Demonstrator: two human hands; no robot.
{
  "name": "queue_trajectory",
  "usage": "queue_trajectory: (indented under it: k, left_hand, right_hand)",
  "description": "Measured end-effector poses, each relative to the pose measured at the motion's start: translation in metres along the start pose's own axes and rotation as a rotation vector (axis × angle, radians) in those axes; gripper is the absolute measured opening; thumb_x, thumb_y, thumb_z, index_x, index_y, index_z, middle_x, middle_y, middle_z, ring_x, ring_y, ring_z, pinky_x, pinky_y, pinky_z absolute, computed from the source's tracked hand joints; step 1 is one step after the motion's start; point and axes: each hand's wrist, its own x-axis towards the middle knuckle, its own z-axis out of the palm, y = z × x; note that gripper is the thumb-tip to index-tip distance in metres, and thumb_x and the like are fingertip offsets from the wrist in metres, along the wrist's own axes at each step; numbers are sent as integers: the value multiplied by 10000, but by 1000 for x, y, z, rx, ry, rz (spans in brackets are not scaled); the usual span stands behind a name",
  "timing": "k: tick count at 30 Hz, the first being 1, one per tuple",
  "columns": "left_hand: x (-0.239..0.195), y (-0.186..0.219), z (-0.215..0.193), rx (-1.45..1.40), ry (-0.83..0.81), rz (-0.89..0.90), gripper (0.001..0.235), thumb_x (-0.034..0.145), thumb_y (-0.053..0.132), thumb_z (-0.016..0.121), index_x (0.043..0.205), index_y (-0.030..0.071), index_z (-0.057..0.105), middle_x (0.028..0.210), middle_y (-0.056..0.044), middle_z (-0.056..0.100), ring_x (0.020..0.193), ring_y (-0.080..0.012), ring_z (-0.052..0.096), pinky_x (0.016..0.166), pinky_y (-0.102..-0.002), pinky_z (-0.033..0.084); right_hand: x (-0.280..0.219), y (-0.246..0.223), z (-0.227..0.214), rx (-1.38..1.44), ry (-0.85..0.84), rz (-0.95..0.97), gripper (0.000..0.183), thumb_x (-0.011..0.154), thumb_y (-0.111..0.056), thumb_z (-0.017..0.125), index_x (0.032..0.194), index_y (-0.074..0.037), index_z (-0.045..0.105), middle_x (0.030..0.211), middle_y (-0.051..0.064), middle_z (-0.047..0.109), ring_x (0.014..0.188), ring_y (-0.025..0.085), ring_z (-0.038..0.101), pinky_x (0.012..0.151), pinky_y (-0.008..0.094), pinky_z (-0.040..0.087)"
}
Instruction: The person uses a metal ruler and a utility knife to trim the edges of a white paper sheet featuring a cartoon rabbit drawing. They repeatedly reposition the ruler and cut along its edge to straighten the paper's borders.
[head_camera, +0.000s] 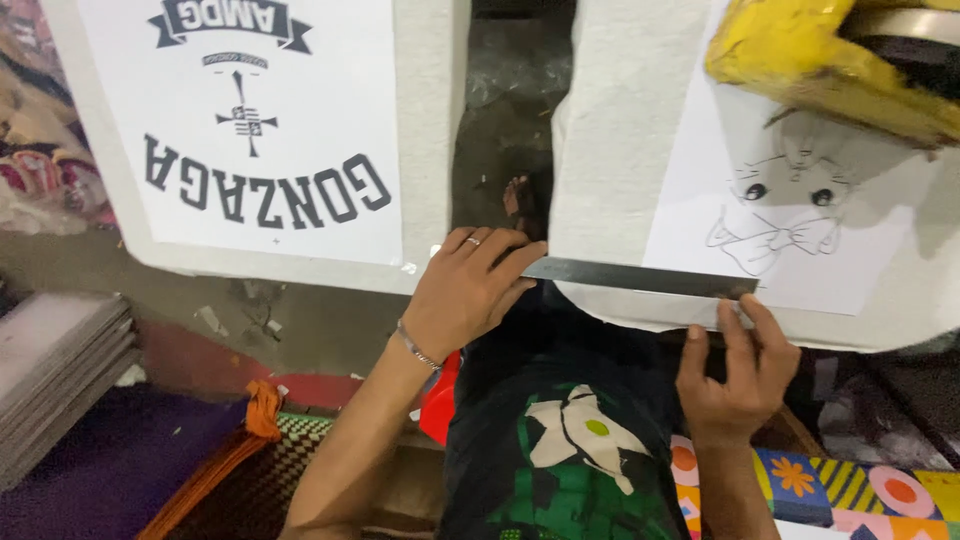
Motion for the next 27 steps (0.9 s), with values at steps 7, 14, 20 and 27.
queue_trajectory:
  k: [7, 14, 20, 27]
  left_hand:
    - [1, 5, 6, -46, 5, -63, 381, 876, 133, 788, 1245, 123, 691, 993, -94, 669, 931, -300, 693, 837, -397, 507]
    - [-10, 9, -19, -133, 56, -153, 328, 900, 138, 749, 1224, 115, 699, 965, -98, 688, 962, -340, 698, 813, -427, 534]
    - [-50, -2, -74, -155, 346, -535, 345, 858, 14, 787, 1189, 2, 687, 1031, -228, 651, 1033, -453, 652, 838, -461, 589]
    - [-88, -53, -52, 193, 447, -708, 395, 906, 115, 839, 1249, -41, 719, 1118, -218, 559, 1045, -468, 651, 837, -517, 600]
  right_hand:
    - [8, 5, 0, 21, 110, -69, 280, 1020, -171, 734, 1186, 52, 771, 1262, 237, 691, 972, 383, 665, 819, 453, 510]
    - [-13, 32, -18, 187, 282, 39, 379, 1023, -312, 683, 1151, 37, 757, 1202, 216, 712, 877, 314, 681, 756, 383, 555]
    - [5, 103, -53, 181, 419, 121, 268, 1097, -93, 595, 1235, 114, 694, 1220, 271, 674, 1019, 401, 669, 791, 420, 569]
    - [49, 160, -79, 121, 364, -73, 424, 1111, -187, 523, 1394, 122, 584, 1347, 318, 574, 1285, 529, 539, 1054, 596, 438]
